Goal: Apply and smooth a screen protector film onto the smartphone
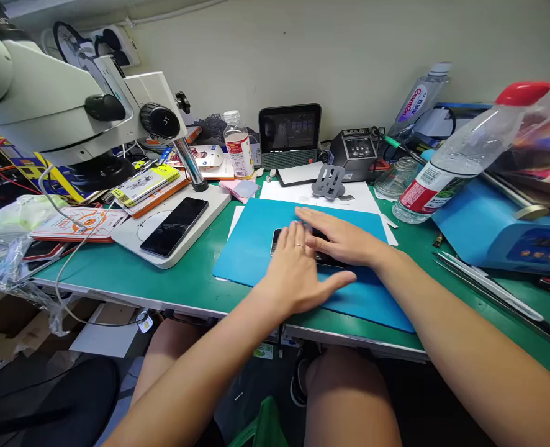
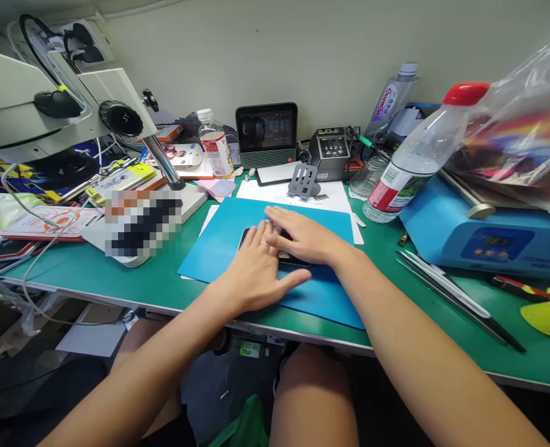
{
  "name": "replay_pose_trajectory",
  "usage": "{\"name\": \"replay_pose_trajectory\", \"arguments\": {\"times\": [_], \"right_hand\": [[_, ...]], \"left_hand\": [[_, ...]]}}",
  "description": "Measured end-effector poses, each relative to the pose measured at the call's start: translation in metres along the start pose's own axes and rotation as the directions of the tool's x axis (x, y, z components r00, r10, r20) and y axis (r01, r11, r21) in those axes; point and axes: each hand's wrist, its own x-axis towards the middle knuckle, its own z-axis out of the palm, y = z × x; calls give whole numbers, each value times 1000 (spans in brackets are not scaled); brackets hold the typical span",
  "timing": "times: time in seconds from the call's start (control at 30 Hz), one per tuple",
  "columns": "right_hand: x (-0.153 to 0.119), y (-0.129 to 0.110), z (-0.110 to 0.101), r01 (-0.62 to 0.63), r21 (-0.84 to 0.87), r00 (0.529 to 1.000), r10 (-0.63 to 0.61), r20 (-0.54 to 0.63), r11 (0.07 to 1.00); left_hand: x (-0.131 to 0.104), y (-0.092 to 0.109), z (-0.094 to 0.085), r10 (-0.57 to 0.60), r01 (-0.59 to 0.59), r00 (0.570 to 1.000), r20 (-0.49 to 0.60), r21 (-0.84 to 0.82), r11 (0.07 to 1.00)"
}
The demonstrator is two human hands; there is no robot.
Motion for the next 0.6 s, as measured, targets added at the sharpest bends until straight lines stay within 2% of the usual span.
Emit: {"name": "replay_pose_trajectory", "arguments": {"times": [0.13, 0.23, 0.37, 0.5, 0.6], "right_hand": [[-3, 5, -1, -29, 5, 998, 29, 52, 1000], [-4, 6, -1, -43, 22, 998, 42, 54, 999], [-4, 7, -2, -79, 91, 995, 74, 63, 993], [-5, 9, -5, -72, 281, 995, 90, -53, 957], [-4, 11, -7, -70, 368, 986, 120, -115, 927]], "left_hand": [[-4, 33, 1, 65, -66, 996, 53, 4, 998], [-9, 40, 0, 68, -69, 996, 50, 12, 998], [-17, 21, -1, 58, -58, 998, 23, 25, 998], [-29, -16, -3, -29, 32, 999, -40, 100, 994], [-36, -31, -2, -72, 77, 996, -48, 110, 991]]}}
